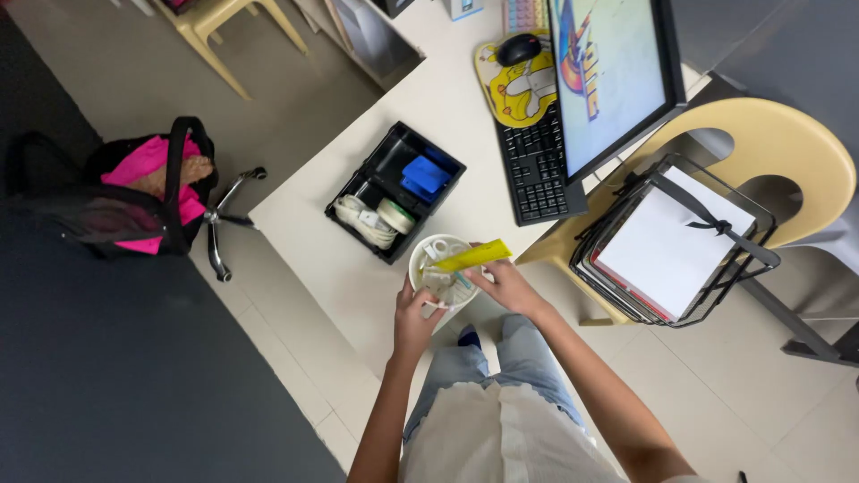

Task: Organizing paper trays, office supplies, and dusting the lower storage areas of a desk in a print shop.

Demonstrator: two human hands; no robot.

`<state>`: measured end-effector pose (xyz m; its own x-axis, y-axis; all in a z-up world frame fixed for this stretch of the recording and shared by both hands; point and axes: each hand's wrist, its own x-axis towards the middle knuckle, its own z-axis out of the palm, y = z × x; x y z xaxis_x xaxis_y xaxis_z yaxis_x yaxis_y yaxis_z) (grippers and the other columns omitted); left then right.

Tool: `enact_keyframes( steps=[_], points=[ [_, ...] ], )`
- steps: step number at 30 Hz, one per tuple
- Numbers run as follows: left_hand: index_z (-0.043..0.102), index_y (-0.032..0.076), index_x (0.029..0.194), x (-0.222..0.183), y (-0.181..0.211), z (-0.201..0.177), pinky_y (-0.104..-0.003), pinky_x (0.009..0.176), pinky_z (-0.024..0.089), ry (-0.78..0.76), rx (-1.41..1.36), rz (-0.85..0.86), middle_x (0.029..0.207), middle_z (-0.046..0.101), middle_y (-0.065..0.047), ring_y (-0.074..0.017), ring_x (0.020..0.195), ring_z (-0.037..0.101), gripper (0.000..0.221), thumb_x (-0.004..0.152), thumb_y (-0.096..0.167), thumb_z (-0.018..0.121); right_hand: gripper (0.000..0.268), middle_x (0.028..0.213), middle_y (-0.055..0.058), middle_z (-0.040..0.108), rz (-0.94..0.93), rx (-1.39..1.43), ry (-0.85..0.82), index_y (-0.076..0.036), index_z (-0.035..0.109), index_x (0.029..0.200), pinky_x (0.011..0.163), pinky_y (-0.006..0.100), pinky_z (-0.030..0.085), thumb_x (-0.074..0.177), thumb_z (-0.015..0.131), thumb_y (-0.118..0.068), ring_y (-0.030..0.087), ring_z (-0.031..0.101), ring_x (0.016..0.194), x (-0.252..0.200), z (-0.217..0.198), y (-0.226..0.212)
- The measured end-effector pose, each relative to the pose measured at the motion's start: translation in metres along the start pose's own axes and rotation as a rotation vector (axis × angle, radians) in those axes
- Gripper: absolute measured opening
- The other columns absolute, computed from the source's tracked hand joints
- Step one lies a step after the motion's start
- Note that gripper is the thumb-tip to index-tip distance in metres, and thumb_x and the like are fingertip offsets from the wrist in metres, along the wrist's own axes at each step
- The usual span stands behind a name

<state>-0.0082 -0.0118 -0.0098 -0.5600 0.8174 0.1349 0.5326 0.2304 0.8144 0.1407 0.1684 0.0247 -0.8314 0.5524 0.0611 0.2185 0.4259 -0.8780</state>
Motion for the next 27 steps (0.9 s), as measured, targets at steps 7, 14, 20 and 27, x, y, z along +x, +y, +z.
enact_keyframes(
  steps=[7, 14, 20, 27],
  points=[
    [0.060, 0.007, 0.084, -0.005, -0.008, -0.017, -0.040, 0.093, 0.056, 0.002, -0.135, -0.101, 0.156, 0.048, -0.016, -0.0377, 0.130, 0.058, 0.028, 0.072, 0.007, 0.085, 0.022, 0.134, 0.017, 0.064, -0.219, -0.163, 0.131, -0.003, 0.073, 0.110, 0.098, 0.043, 0.050, 0.096, 0.068, -0.019, 0.036, 0.060, 0.115, 0.013, 0.004, -0.050],
    [0.062, 0.007, 0.083, -0.023, -0.027, -0.019, -0.041, 0.097, 0.052, 0.029, -0.046, -0.002, 0.159, 0.041, -0.019, -0.0394, 0.131, 0.055, 0.028, 0.070, 0.000, 0.085, 0.024, 0.110, 0.010, 0.071, -0.107, -0.101, 0.089, -0.005, 0.072, 0.122, 0.078, 0.036, 0.058, 0.101, 0.063, -0.014, 0.027, 0.069, 0.087, 0.000, -0.025, -0.128],
    [0.063, 0.008, 0.085, -0.033, -0.038, -0.014, -0.040, 0.098, 0.055, 0.066, -0.013, 0.020, 0.164, 0.037, -0.017, -0.0366, 0.133, 0.054, 0.028, 0.069, -0.003, 0.083, 0.028, 0.105, 0.009, 0.070, -0.307, -0.211, 0.087, -0.007, 0.071, 0.125, 0.081, 0.037, 0.059, 0.099, 0.064, -0.012, 0.025, 0.070, 0.091, -0.021, -0.035, -0.137],
    [0.063, 0.008, 0.084, -0.038, -0.044, -0.004, -0.039, 0.096, 0.057, 0.095, 0.009, 0.023, 0.163, 0.038, -0.016, -0.0360, 0.132, 0.055, 0.026, 0.070, -0.002, 0.082, 0.047, 0.106, 0.006, 0.072, -0.453, -0.451, 0.041, -0.010, 0.070, 0.127, 0.086, 0.036, 0.060, 0.080, 0.068, -0.008, 0.025, 0.070, 0.094, -0.032, -0.047, -0.142]
  ],
)
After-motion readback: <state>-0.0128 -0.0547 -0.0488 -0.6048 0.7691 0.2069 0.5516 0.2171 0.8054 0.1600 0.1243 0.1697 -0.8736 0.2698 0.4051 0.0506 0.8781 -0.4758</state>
